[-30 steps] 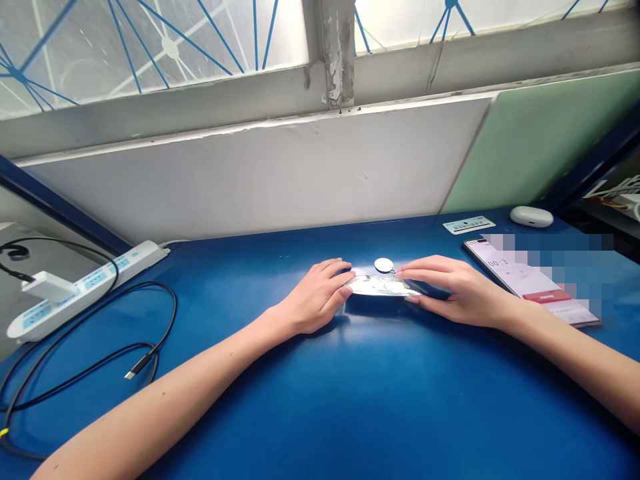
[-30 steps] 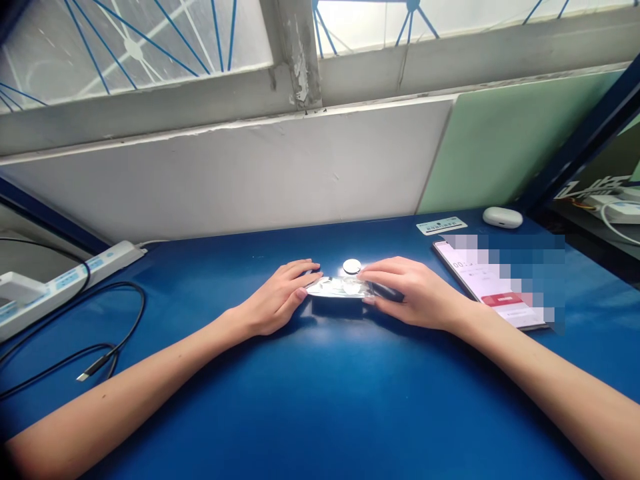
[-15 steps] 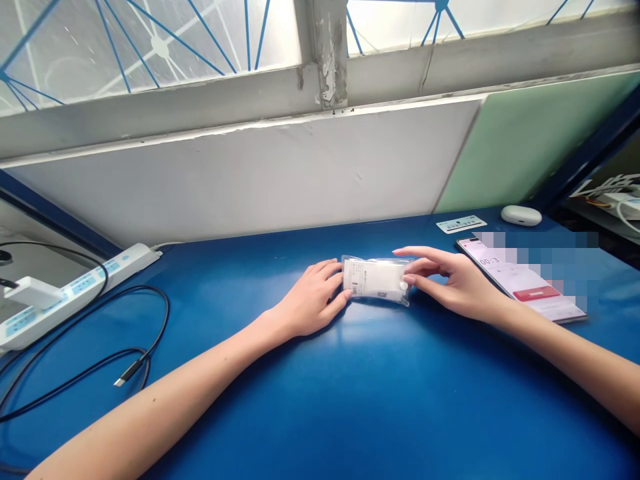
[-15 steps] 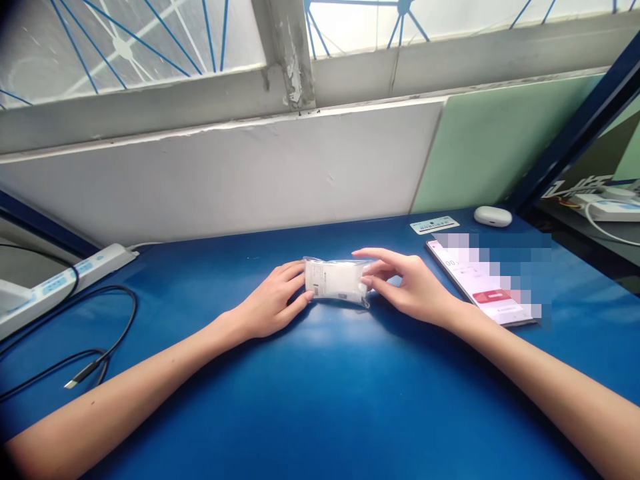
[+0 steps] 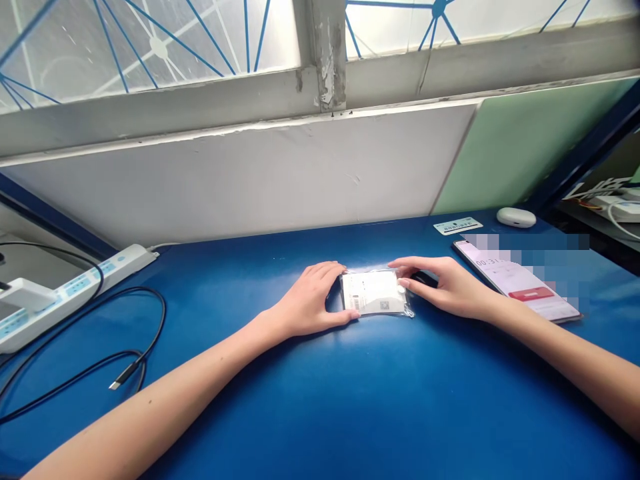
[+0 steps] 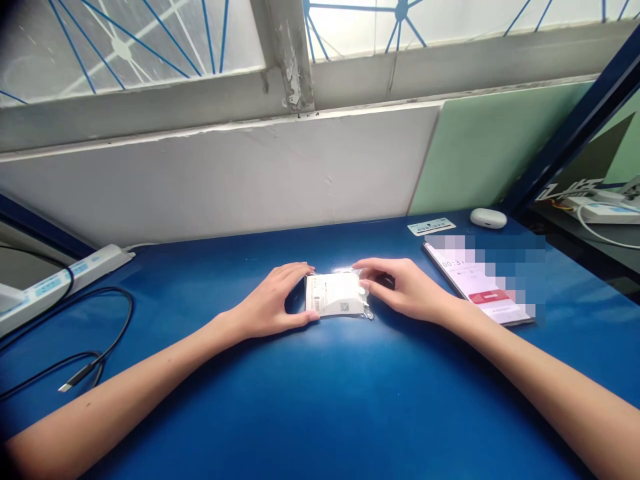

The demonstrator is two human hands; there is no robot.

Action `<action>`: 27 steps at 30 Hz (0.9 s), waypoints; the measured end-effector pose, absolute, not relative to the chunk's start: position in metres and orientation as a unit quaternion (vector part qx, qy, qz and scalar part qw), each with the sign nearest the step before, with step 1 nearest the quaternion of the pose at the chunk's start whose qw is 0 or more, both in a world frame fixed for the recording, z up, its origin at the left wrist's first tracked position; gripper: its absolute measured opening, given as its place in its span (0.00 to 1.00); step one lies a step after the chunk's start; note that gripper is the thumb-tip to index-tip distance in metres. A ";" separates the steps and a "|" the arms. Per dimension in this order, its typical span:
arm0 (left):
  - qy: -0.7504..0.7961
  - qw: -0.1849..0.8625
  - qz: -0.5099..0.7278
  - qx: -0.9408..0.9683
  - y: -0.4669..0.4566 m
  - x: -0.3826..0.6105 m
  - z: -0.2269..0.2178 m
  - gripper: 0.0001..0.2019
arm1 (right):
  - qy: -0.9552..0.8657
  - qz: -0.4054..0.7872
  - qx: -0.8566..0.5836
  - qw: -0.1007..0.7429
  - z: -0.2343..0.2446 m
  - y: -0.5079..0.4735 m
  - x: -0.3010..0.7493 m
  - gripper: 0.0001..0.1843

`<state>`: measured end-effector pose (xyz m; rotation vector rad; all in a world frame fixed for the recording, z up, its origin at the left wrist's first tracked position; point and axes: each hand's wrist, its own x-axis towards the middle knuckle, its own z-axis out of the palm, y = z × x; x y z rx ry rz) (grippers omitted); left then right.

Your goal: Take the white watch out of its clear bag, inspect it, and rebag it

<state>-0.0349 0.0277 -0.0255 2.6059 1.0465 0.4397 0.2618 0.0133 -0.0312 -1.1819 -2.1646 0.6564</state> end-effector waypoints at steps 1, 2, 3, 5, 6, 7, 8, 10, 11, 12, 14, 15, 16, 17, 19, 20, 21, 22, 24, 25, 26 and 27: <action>0.366 0.147 0.149 0.907 0.028 -0.035 -0.026 0.37 | -0.831 0.204 -0.434 0.281 -0.032 0.014 0.263 0.20; 0.366 0.145 0.148 0.908 0.028 -0.035 -0.026 0.37 | -0.848 0.170 -0.424 0.269 -0.033 0.014 0.265 0.20; 0.364 0.142 0.148 0.908 0.028 -0.035 -0.026 0.36 | -0.862 0.148 -0.415 0.250 -0.033 0.014 0.267 0.21; 0.360 0.140 0.149 0.910 0.027 -0.035 -0.026 0.36 | -0.881 0.137 -0.403 0.206 -0.034 0.015 0.271 0.26; 0.358 0.139 0.149 0.911 0.027 -0.035 -0.025 0.36 | -0.886 0.138 -0.401 0.185 -0.034 0.015 0.273 0.29; 0.358 0.139 0.148 0.911 0.027 -0.035 -0.025 0.37 | -0.889 0.140 -0.402 0.171 -0.034 0.015 0.274 0.32; 0.358 0.139 0.147 0.912 0.026 -0.035 -0.025 0.37 | -0.889 0.139 -0.405 0.163 -0.034 0.015 0.275 0.34; 0.356 0.140 0.146 0.912 0.026 -0.035 -0.024 0.37 | -0.885 0.139 -0.415 0.162 -0.036 0.015 0.276 0.35; 0.355 0.141 0.146 0.913 0.026 -0.035 -0.024 0.36 | -0.883 0.140 -0.417 0.162 -0.037 0.015 0.276 0.35; 0.353 0.142 0.147 0.913 0.026 -0.035 -0.024 0.35 | -0.883 0.140 -0.418 0.162 -0.038 0.015 0.276 0.35; 0.350 0.143 0.148 0.914 0.026 -0.035 -0.023 0.33 | -0.884 0.141 -0.416 0.159 -0.039 0.014 0.276 0.35; 0.350 0.144 0.149 0.914 0.026 -0.035 -0.023 0.33 | -0.886 0.141 -0.414 0.156 -0.039 0.014 0.276 0.37; 0.349 0.144 0.150 0.914 0.026 -0.035 -0.023 0.33 | -0.888 0.142 -0.411 0.152 -0.039 0.014 0.276 0.38; 0.350 0.144 0.150 0.914 0.026 -0.035 -0.023 0.33 | -0.889 0.142 -0.409 0.147 -0.039 0.014 0.276 0.40; 0.350 0.143 0.149 0.914 0.027 -0.035 -0.023 0.33 | -0.891 0.142 -0.408 0.138 -0.040 0.013 0.277 0.43; 0.350 0.142 0.148 0.914 0.027 -0.035 -0.023 0.33 | -0.891 0.142 -0.410 0.134 -0.040 0.013 0.277 0.44; 0.351 0.142 0.147 0.914 0.027 -0.035 -0.023 0.33 | -0.890 0.143 -0.413 0.131 -0.040 0.013 0.277 0.45; 0.350 0.142 0.147 0.914 0.027 -0.035 -0.023 0.33 | -0.888 0.145 -0.417 0.129 -0.040 0.013 0.277 0.45; 0.349 0.142 0.149 0.914 0.027 -0.035 -0.023 0.34 | -0.884 0.150 -0.423 0.131 -0.041 0.013 0.277 0.45; 0.348 0.143 0.150 0.914 0.027 -0.035 -0.023 0.35 | -0.883 0.152 -0.424 0.134 -0.041 0.013 0.277 0.45; 0.347 0.144 0.150 0.915 0.027 -0.035 -0.023 0.36 | -0.882 0.154 -0.424 0.136 -0.041 0.013 0.277 0.45; 0.346 0.145 0.150 0.915 0.027 -0.035 -0.023 0.36 | -0.882 0.154 -0.423 0.137 -0.042 0.013 0.277 0.44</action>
